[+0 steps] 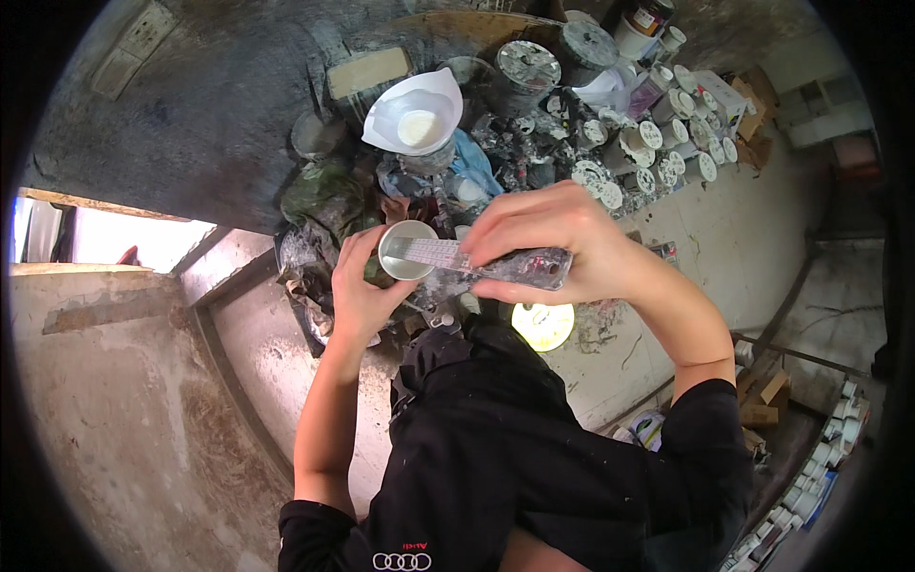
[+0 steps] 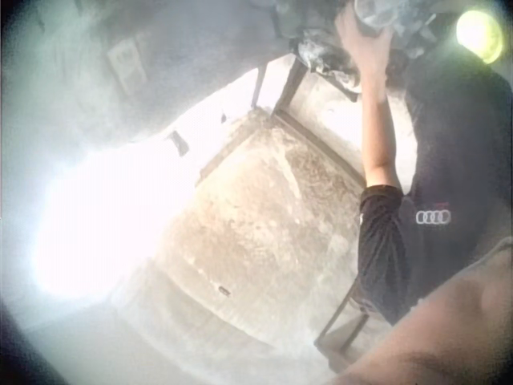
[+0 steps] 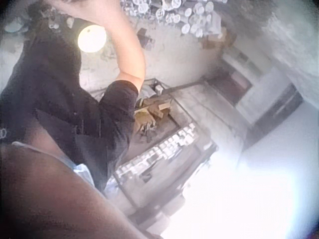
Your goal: The person mixes a white liquid in a small container using a stirrer, then pours it into a spray gun. They walk to a car covered with masking paper and begin spray painting the front bumper and hood area.
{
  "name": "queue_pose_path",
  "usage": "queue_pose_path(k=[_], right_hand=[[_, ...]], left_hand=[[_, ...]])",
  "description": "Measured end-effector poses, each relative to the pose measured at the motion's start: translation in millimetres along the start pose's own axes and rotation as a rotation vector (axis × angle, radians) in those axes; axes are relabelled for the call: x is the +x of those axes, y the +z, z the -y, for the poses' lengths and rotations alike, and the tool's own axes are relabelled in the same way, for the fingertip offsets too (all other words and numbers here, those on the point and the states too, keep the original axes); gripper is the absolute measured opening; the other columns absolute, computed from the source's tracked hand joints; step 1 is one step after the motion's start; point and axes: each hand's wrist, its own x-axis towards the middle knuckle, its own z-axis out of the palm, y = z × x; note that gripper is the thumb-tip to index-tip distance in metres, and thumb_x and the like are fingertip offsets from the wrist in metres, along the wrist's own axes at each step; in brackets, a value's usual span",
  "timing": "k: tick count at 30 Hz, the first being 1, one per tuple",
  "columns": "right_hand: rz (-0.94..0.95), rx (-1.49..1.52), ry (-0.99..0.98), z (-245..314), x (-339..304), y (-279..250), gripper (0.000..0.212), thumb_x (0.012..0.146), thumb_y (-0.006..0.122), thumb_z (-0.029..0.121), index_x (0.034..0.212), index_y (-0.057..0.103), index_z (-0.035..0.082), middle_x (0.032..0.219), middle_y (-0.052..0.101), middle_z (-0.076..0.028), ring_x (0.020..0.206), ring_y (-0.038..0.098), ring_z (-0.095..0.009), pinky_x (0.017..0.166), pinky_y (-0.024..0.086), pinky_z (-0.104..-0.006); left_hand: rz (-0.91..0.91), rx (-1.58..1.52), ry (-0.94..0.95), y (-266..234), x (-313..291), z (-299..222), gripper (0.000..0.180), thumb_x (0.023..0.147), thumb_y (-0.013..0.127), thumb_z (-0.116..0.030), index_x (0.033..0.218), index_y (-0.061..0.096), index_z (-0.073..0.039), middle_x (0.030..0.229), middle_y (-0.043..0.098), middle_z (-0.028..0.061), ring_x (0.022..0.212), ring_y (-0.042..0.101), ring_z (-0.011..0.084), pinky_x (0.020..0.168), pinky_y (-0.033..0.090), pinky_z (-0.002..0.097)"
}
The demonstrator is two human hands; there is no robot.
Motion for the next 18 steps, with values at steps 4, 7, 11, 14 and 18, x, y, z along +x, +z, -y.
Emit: queue_pose_path(k=[4, 7, 11, 14, 18], right_hand=[[0.122, 0.002, -0.021, 1.0, 18.6, 17.7, 0.016, 0.073, 0.082, 0.000, 0.085, 0.072, 0.003, 0.090, 0.076, -0.011, 0.081, 0.075, -0.029, 0.072, 0.060, -0.0344], [0.159, -0.016, -0.014, 2.2, 27.2, 19.4, 0.017, 0.072, 0.082, 0.000, 0.084, 0.071, 0.003, 0.090, 0.076, -0.010, 0.080, 0.074, -0.029, 0.071, 0.059, -0.0347], [0.150, -0.037, -0.038, -1.8, 41.8, 30.3, 0.015, 0.072, 0.081, 0.001, 0.084, 0.072, 0.003, 0.089, 0.076, -0.010, 0.080, 0.075, -0.029, 0.070, 0.060, -0.0344], [0.209, -0.035, -0.031, -2.6, 46.9, 32.3, 0.015, 0.072, 0.081, 0.001, 0.084, 0.072, 0.003, 0.089, 0.076, -0.009, 0.080, 0.074, -0.029, 0.070, 0.060, -0.0344], [0.194, 0.002, -0.008, -7.0, 51.1, 29.6, 0.012, 0.077, 0.079, 0.006, 0.087, 0.073, 0.005, 0.087, 0.074, -0.008, 0.078, 0.072, -0.030, 0.069, 0.058, -0.0367]], left_hand=[[-0.017, -0.021, -0.003, -14.7, -1.8, 9.9, 0.064, 0.066, 0.091, -0.008, 0.124, 0.067, -0.001, 0.121, 0.070, 0.0142, 0.114, 0.066, 0.0309, 0.100, 0.052, 0.0408], [-0.023, -0.016, 0.006, -21.9, -2.6, 16.3, 0.063, 0.066, 0.090, -0.008, 0.124, 0.067, -0.002, 0.121, 0.070, 0.0138, 0.114, 0.066, 0.0316, 0.100, 0.052, 0.0412], [-0.019, -0.025, 0.035, -25.5, -0.7, 22.4, 0.062, 0.066, 0.090, -0.009, 0.124, 0.067, -0.002, 0.121, 0.071, 0.0136, 0.114, 0.066, 0.0327, 0.100, 0.052, 0.0417], [-0.005, -0.036, 0.000, -28.1, 2.7, 26.9, 0.064, 0.063, 0.091, -0.008, 0.123, 0.068, -0.004, 0.122, 0.070, 0.0120, 0.114, 0.065, 0.0333, 0.099, 0.052, 0.0429], [-0.012, -0.035, 0.027, -29.1, 7.9, 32.0, 0.064, 0.063, 0.091, -0.008, 0.123, 0.068, -0.004, 0.122, 0.070, 0.0123, 0.114, 0.065, 0.0338, 0.099, 0.052, 0.0434]])
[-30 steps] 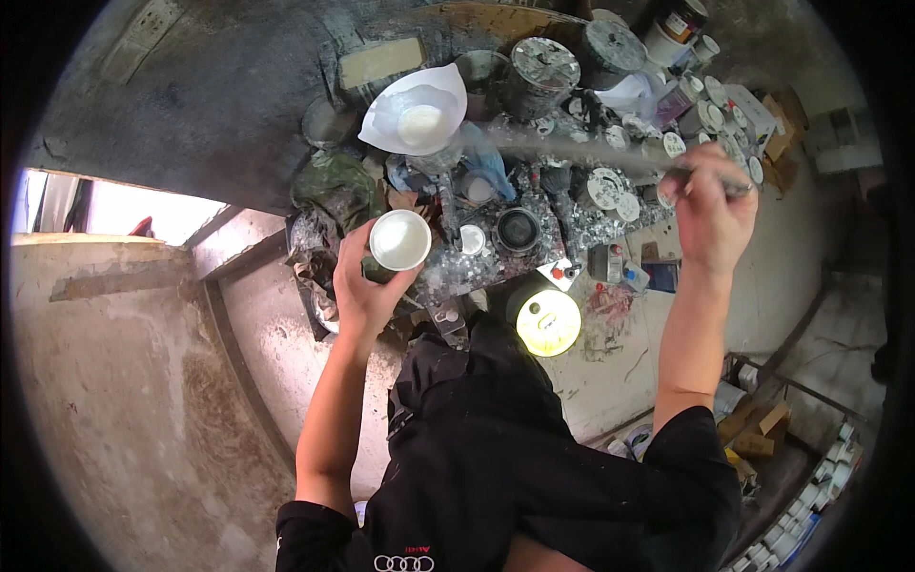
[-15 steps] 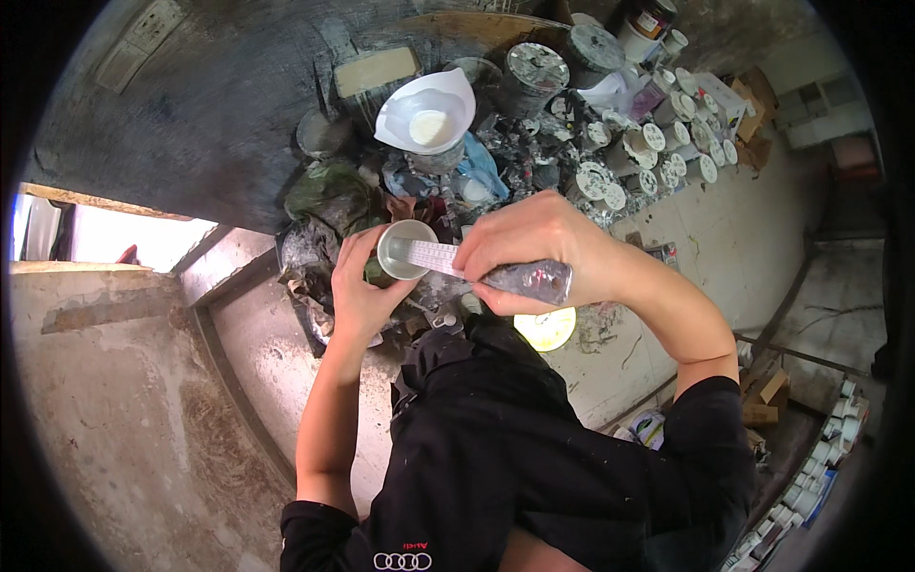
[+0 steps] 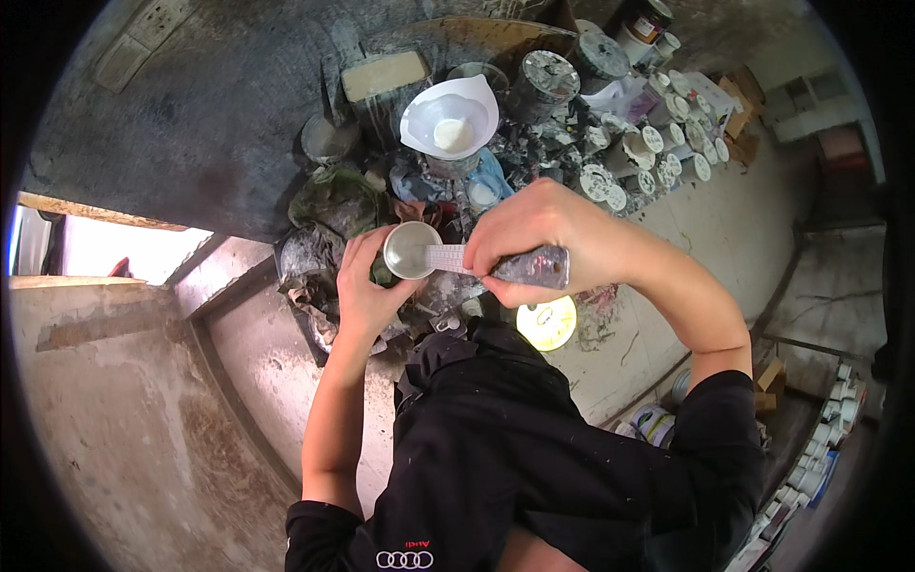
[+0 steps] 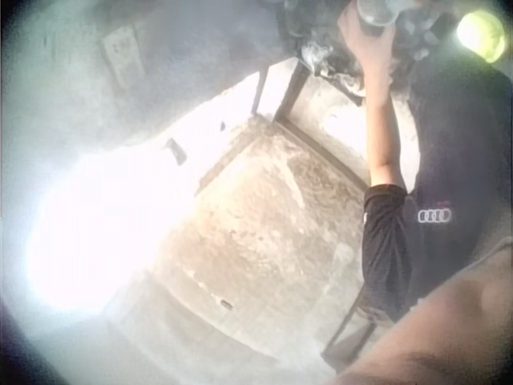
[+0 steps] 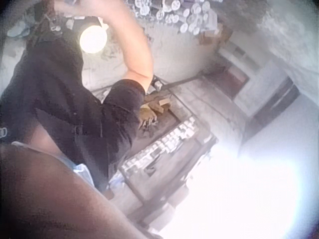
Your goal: The person mixes a white liquid in a small container using a stirrer, then pours it into a spray gun. They walk to a car covered with masking paper and begin spray painting the front bumper and hood area.
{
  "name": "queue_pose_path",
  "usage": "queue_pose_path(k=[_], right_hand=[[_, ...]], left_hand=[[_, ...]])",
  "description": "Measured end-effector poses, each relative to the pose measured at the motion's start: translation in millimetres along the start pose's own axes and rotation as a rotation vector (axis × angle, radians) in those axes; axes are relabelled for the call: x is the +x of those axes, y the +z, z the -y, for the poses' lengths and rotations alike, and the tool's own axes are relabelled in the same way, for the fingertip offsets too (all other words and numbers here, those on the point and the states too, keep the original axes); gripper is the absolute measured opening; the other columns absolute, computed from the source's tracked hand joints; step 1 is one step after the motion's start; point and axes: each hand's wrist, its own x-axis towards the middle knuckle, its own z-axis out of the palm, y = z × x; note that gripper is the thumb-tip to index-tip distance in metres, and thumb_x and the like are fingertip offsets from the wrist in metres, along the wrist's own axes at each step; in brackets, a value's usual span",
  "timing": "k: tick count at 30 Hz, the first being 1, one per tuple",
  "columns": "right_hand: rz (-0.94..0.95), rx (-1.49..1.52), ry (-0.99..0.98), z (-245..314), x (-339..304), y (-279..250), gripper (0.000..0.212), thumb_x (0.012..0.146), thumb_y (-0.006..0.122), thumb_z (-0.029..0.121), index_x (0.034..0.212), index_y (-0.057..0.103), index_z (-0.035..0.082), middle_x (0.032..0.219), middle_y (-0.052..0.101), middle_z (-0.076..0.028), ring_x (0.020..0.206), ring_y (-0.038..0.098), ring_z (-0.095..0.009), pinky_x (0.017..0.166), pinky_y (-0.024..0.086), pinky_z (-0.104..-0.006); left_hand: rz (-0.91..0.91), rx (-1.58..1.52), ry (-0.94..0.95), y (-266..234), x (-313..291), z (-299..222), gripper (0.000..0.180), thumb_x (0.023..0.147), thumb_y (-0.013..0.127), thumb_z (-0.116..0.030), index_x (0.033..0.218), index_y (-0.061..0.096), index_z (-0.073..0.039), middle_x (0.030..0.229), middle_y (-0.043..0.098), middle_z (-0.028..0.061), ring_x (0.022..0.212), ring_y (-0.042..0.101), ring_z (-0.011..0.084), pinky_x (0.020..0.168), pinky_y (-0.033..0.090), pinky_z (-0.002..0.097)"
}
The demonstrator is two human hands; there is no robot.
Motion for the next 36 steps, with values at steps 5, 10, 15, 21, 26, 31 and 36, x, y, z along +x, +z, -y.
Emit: queue_pose_path(k=[5, 10, 15, 21, 26, 31, 36], right_hand=[[-0.136, -0.136, 0.043, -11.3, 4.2, -3.2, 0.015, 0.084, 0.081, 0.012, 0.097, 0.077, 0.006, 0.090, 0.075, -0.010, 0.079, 0.073, -0.031, 0.069, 0.058, -0.0370], [-0.316, -0.047, 0.250, -10.6, -4.6, 14.2, 0.016, 0.089, 0.080, 0.007, 0.104, 0.079, 0.001, 0.085, 0.075, -0.010, 0.073, 0.072, -0.020, 0.068, 0.057, -0.0296], [-0.334, -0.066, 0.196, -21.2, -5.1, 23.3, 0.015, 0.090, 0.079, 0.008, 0.104, 0.079, 0.003, 0.085, 0.075, -0.010, 0.071, 0.071, -0.019, 0.068, 0.056, -0.0295], [-0.327, -0.062, 0.217, -23.0, -6.4, 19.9, 0.016, 0.090, 0.079, 0.010, 0.105, 0.079, 0.004, 0.086, 0.075, -0.010, 0.070, 0.071, -0.020, 0.066, 0.054, -0.0305], [-0.322, -0.143, 0.164, -28.3, -0.8, 19.7, 0.015, 0.090, 0.079, 0.012, 0.104, 0.080, 0.005, 0.087, 0.075, -0.009, 0.073, 0.073, -0.022, 0.066, 0.056, -0.0325], [-0.285, -0.118, 0.185, -29.6, 1.4, 15.6, 0.016, 0.091, 0.079, 0.016, 0.103, 0.080, 0.005, 0.091, 0.077, -0.010, 0.074, 0.074, -0.026, 0.066, 0.057, -0.0333], [-0.322, -0.174, 0.146, -29.5, 4.9, 8.2, 0.016, 0.091, 0.079, 0.017, 0.102, 0.080, 0.005, 0.094, 0.078, -0.012, 0.077, 0.075, -0.024, 0.069, 0.058, -0.0322]], left_hand=[[0.017, 0.004, 0.023, 2.5, 4.0, 3.8, 0.064, 0.063, 0.091, -0.009, 0.122, 0.069, -0.005, 0.122, 0.070, 0.0122, 0.113, 0.065, 0.0344, 0.099, 0.052, 0.0437], [-0.027, 0.048, -0.005, 7.9, 5.6, 8.4, 0.064, 0.063, 0.091, -0.011, 0.123, 0.068, -0.005, 0.121, 0.070, 0.0122, 0.112, 0.064, 0.0351, 0.099, 0.051, 0.0443], [-0.017, 0.045, -0.016, 13.3, 2.9, 10.6, 0.064, 0.064, 0.091, -0.011, 0.123, 0.067, -0.005, 0.120, 0.070, 0.0124, 0.112, 0.064, 0.0352, 0.099, 0.050, 0.0445], [-0.035, 0.057, -0.043, 15.1, 1.6, 11.6, 0.064, 0.065, 0.091, -0.012, 0.123, 0.067, -0.004, 0.120, 0.070, 0.0127, 0.111, 0.064, 0.0346, 0.096, 0.052, 0.0437], [-0.034, 0.042, -0.075, 17.3, 0.8, 11.0, 0.063, 0.066, 0.090, -0.011, 0.124, 0.067, -0.005, 0.120, 0.069, 0.0122, 0.110, 0.064, 0.0331, 0.090, 0.053, 0.0411], [-0.071, 0.078, -0.039, 17.8, 2.2, 11.1, 0.062, 0.067, 0.090, -0.011, 0.124, 0.067, -0.006, 0.120, 0.070, 0.0118, 0.109, 0.064, 0.0323, 0.087, 0.053, 0.0404], [-0.055, 0.064, -0.055, 20.3, 4.4, 8.9, 0.062, 0.068, 0.091, -0.012, 0.124, 0.067, -0.005, 0.119, 0.069, 0.0120, 0.108, 0.064, 0.0322, 0.086, 0.054, 0.0405]])
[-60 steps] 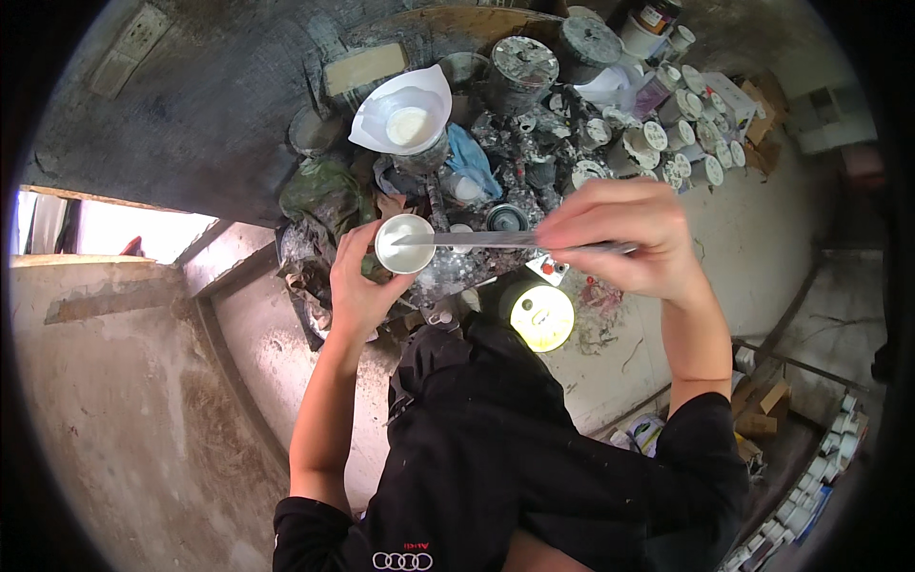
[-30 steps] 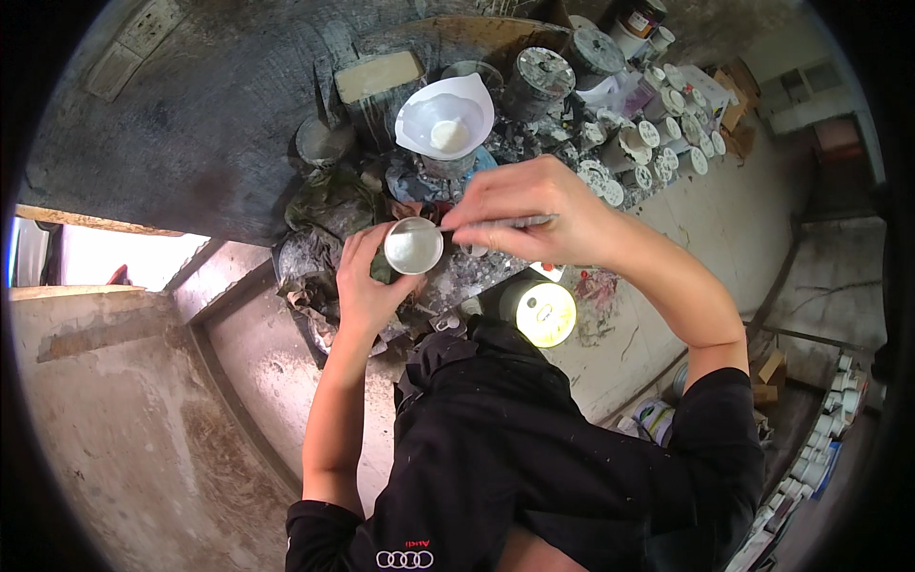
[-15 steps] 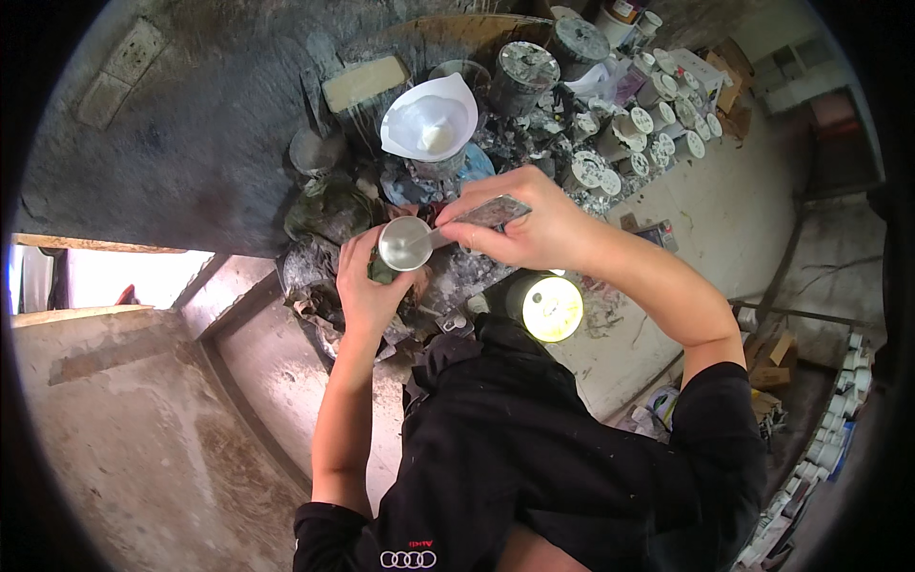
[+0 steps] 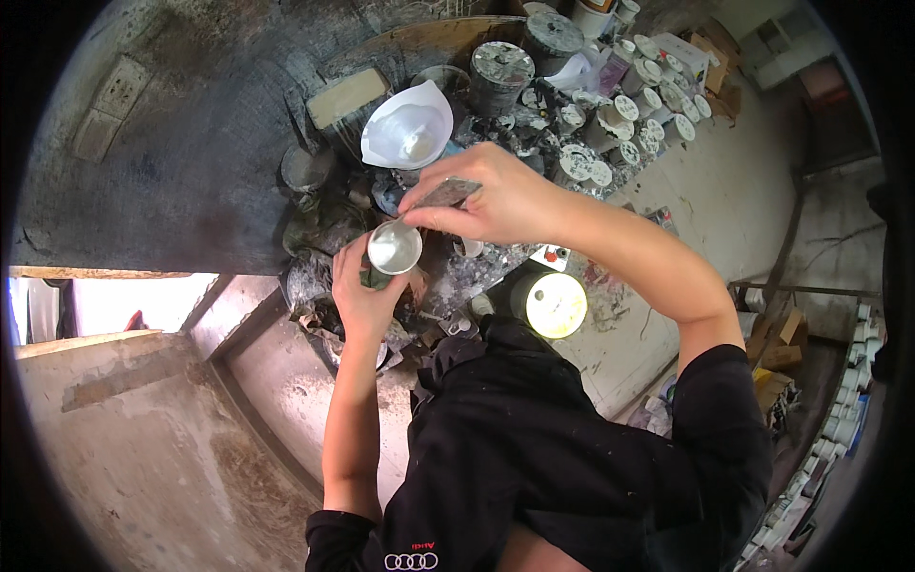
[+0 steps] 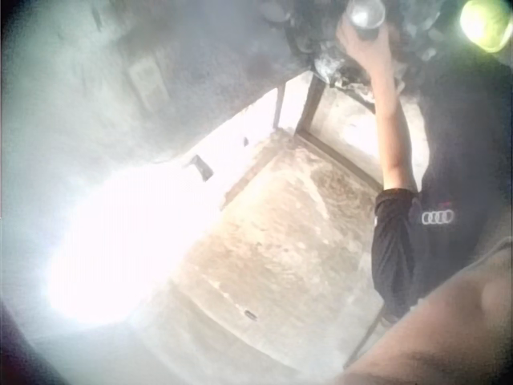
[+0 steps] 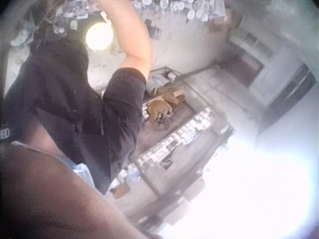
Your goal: The person mixes a white liquid in a small container using a stirrer, then pours it into a spray gun. They walk to a car covered with masking paper and begin spray painting the front bumper and hood area.
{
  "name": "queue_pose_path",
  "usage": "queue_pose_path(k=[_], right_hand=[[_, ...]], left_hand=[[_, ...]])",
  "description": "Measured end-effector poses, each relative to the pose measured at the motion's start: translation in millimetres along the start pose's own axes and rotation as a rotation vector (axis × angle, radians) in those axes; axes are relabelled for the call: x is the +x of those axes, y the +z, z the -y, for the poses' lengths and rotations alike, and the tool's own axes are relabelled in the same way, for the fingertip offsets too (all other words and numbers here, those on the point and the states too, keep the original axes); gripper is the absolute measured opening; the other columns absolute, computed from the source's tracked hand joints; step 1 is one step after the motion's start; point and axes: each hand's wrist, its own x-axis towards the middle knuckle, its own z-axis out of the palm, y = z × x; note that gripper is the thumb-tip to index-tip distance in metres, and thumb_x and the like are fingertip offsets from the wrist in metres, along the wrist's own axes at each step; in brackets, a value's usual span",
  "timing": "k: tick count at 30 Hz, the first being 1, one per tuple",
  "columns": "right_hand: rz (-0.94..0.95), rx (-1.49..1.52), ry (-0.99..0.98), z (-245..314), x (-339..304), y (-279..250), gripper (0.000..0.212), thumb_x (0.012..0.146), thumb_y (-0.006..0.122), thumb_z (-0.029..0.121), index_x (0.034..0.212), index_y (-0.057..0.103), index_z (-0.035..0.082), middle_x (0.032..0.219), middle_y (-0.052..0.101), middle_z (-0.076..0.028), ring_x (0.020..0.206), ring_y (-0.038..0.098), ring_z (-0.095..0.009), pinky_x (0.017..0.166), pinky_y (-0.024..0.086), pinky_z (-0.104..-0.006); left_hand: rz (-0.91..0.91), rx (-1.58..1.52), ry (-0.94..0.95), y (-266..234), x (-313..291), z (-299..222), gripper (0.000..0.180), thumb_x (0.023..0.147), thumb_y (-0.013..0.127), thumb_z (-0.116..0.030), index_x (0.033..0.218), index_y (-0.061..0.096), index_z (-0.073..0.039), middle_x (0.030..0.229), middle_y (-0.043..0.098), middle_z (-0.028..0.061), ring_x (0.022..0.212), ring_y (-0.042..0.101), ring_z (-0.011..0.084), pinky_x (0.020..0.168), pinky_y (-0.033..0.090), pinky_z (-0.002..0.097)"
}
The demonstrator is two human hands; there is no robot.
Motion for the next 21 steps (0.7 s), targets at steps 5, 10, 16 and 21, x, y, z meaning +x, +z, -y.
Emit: queue_pose_path(k=[5, 10, 16, 21], right_hand=[[0.122, 0.068, 0.078, -2.8, 2.9, -2.8, 0.019, 0.091, 0.080, 0.018, 0.099, 0.079, 0.002, 0.090, 0.078, -0.013, 0.078, 0.076, -0.027, 0.071, 0.059, -0.0351], [-0.036, 0.055, -0.033, -8.3, 7.9, -5.0, 0.022, 0.087, 0.079, 0.026, 0.090, 0.078, 0.005, 0.083, 0.075, -0.016, 0.077, 0.072, -0.037, 0.071, 0.057, -0.0435], [0.003, 0.130, -0.030, -6.1, 10.4, -9.0, 0.019, 0.088, 0.078, 0.025, 0.091, 0.078, 0.006, 0.083, 0.075, -0.015, 0.077, 0.072, -0.037, 0.070, 0.056, -0.0445], [-0.027, -0.002, 0.031, -5.2, 16.0, -18.2, 0.018, 0.094, 0.076, 0.018, 0.101, 0.078, 0.001, 0.084, 0.077, -0.011, 0.069, 0.074, -0.018, 0.065, 0.057, -0.0314]], left_hand=[[-0.026, -0.007, 0.004, 1.1, 5.7, -2.0, 0.062, 0.068, 0.092, -0.013, 0.124, 0.066, -0.005, 0.117, 0.069, 0.0122, 0.105, 0.064, 0.0324, 0.085, 0.054, 0.0399], [-0.029, 0.023, 0.032, 1.2, 11.1, -3.5, 0.062, 0.068, 0.091, -0.012, 0.124, 0.066, -0.005, 0.118, 0.068, 0.0128, 0.104, 0.065, 0.0326, 0.084, 0.055, 0.0389], [-0.046, 0.021, 0.024, -0.9, 18.4, -7.6, 0.062, 0.068, 0.090, -0.010, 0.125, 0.066, -0.004, 0.117, 0.069, 0.0132, 0.103, 0.065, 0.0321, 0.084, 0.054, 0.0389], [-0.086, 0.075, 0.065, -6.3, 25.8, -11.2, 0.061, 0.069, 0.090, -0.010, 0.125, 0.066, -0.005, 0.118, 0.069, 0.0128, 0.103, 0.065, 0.0315, 0.082, 0.054, 0.0386]])
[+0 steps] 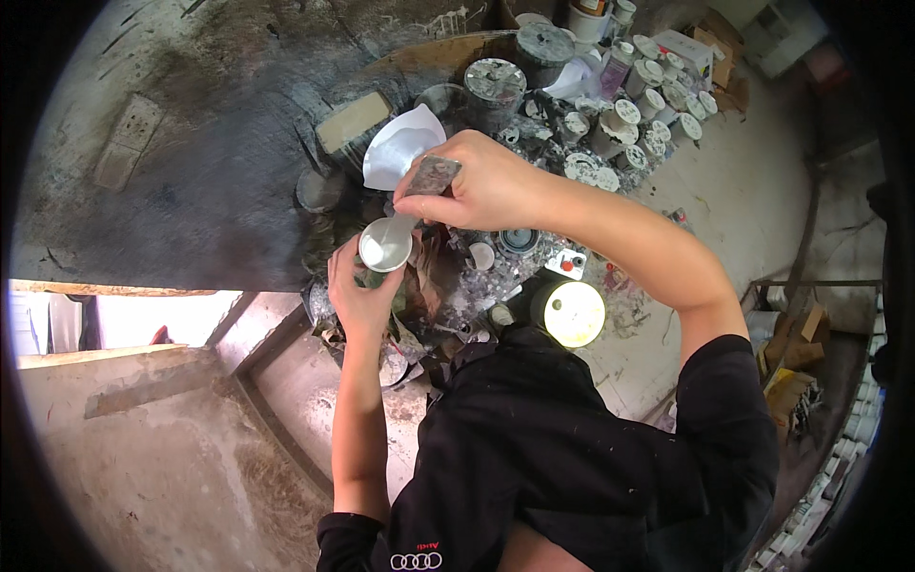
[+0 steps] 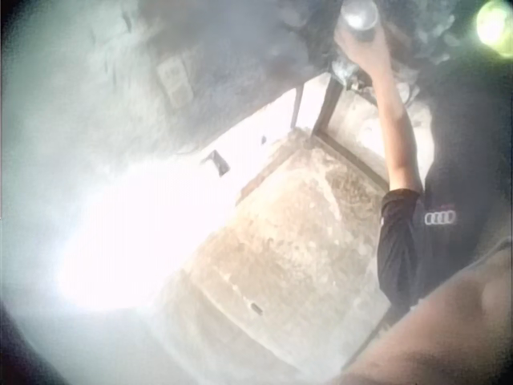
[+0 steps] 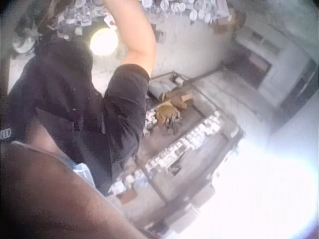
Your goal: The person mixes a white liquid in a small container using a stirrer, then pours it into a spray gun. They walk to a car covered with masking paper and begin spray painting the front bumper and hood area.
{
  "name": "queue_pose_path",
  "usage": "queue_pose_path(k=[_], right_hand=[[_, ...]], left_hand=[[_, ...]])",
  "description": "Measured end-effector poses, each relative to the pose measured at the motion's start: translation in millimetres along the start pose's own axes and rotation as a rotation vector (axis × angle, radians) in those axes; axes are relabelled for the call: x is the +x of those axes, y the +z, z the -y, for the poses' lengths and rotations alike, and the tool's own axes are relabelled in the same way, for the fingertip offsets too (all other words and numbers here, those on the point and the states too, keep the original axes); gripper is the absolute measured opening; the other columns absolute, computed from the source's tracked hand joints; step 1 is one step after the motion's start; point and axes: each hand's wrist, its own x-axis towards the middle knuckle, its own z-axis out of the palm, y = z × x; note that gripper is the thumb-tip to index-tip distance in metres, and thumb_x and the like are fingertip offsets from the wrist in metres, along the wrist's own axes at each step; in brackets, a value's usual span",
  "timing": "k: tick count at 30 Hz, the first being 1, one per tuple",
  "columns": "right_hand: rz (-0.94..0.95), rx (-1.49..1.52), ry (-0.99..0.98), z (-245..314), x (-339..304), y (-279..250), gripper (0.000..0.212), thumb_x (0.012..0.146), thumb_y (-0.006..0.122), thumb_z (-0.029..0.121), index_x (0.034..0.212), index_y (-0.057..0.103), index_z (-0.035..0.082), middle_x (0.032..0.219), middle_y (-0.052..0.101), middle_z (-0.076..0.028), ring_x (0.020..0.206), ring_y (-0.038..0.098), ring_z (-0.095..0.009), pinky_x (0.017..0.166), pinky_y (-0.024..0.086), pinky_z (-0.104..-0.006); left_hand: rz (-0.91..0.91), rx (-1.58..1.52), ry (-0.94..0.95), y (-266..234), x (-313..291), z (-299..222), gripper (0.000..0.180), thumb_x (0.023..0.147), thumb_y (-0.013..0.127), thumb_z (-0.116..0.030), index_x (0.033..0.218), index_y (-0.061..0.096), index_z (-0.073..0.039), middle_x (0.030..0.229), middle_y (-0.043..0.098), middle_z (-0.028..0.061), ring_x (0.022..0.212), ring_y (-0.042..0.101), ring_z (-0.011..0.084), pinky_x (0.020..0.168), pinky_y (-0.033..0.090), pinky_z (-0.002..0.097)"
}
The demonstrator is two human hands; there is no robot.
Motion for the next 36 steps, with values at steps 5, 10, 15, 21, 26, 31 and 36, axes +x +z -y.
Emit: queue_pose_path(k=[5, 10, 15, 21, 26, 31, 36], right_hand=[[-0.059, 0.337, 0.133, -0.4, -2.0, -0.7, 0.016, 0.094, 0.074, 0.017, 0.097, 0.077, 0.001, 0.083, 0.076, -0.009, 0.070, 0.074, -0.018, 0.066, 0.057, -0.0324], [-0.095, 0.208, -0.001, -10.0, -6.0, -4.4, 0.017, 0.098, 0.072, 0.014, 0.103, 0.077, -0.001, 0.083, 0.075, -0.006, 0.072, 0.073, -0.011, 0.064, 0.057, -0.0272], [-0.250, 0.541, 0.315, -18.3, -20.9, 18.4, 0.019, 0.101, 0.069, 0.015, 0.103, 0.074, -0.003, 0.087, 0.076, -0.009, 0.070, 0.074, -0.014, 0.059, 0.057, -0.0253], [-0.506, 1.013, 0.754, -35.7, -30.4, 13.6, 0.028, 0.101, 0.068, 0.018, 0.111, 0.071, -0.008, 0.101, 0.075, -0.018, 0.082, 0.077, -0.023, 0.066, 0.061, -0.0249], [-0.588, 1.177, 0.752, -39.1, -39.0, -1.1, 0.030, 0.100, 0.064, 0.018, 0.111, 0.064, -0.010, 0.104, 0.070, -0.022, 0.086, 0.077, -0.030, 0.070, 0.063, -0.0284], [-0.566, 1.185, 0.704, -39.2, -39.1, -7.0, 0.029, 0.099, 0.063, 0.019, 0.107, 0.063, -0.009, 0.102, 0.070, -0.021, 0.085, 0.076, -0.031, 0.071, 0.063, -0.0290], [-0.557, 1.176, 0.685, -38.9, -37.2, -13.5, 0.029, 0.099, 0.063, 0.018, 0.109, 0.065, -0.009, 0.103, 0.071, -0.021, 0.084, 0.076, -0.028, 0.069, 0.063, -0.0273]], left_hand=[[-0.020, -0.015, -0.008, -2.8, 9.4, -3.4, 0.060, 0.069, 0.090, -0.010, 0.124, 0.067, -0.005, 0.119, 0.069, 0.0119, 0.102, 0.065, 0.0309, 0.080, 0.053, 0.0367], [-0.022, 0.070, 0.080, -10.0, 16.3, -7.4, 0.058, 0.070, 0.089, -0.007, 0.123, 0.067, -0.006, 0.120, 0.069, 0.0096, 0.108, 0.064, 0.0275, 0.082, 0.056, 0.0356], [-0.058, 0.131, 0.096, -9.8, 17.1, -7.3, 0.057, 0.070, 0.089, -0.008, 0.123, 0.067, -0.006, 0.121, 0.069, 0.0092, 0.111, 0.064, 0.0264, 0.082, 0.057, 0.0353], [-0.129, 0.070, 0.067, -10.0, 16.6, -5.3, 0.060, 0.068, 0.090, -0.014, 0.123, 0.067, -0.004, 0.114, 0.070, 0.0122, 0.097, 0.066, 0.0294, 0.078, 0.054, 0.0369], [-0.111, 0.051, 0.020, -14.1, 18.2, -9.9, 0.062, 0.069, 0.091, -0.018, 0.124, 0.067, -0.004, 0.113, 0.070, 0.0117, 0.095, 0.066, 0.0270, 0.079, 0.054, 0.0359], [-0.100, 0.080, 0.027, -16.0, 21.3, -16.3, 0.061, 0.071, 0.091, -0.017, 0.125, 0.066, -0.002, 0.115, 0.070, 0.0112, 0.098, 0.068, 0.0252, 0.082, 0.055, 0.0349], [-0.107, 0.063, 0.029, -16.1, 26.3, -19.7, 0.062, 0.070, 0.091, -0.018, 0.124, 0.066, -0.002, 0.114, 0.070, 0.0121, 0.097, 0.068, 0.0271, 0.082, 0.055, 0.0360]])
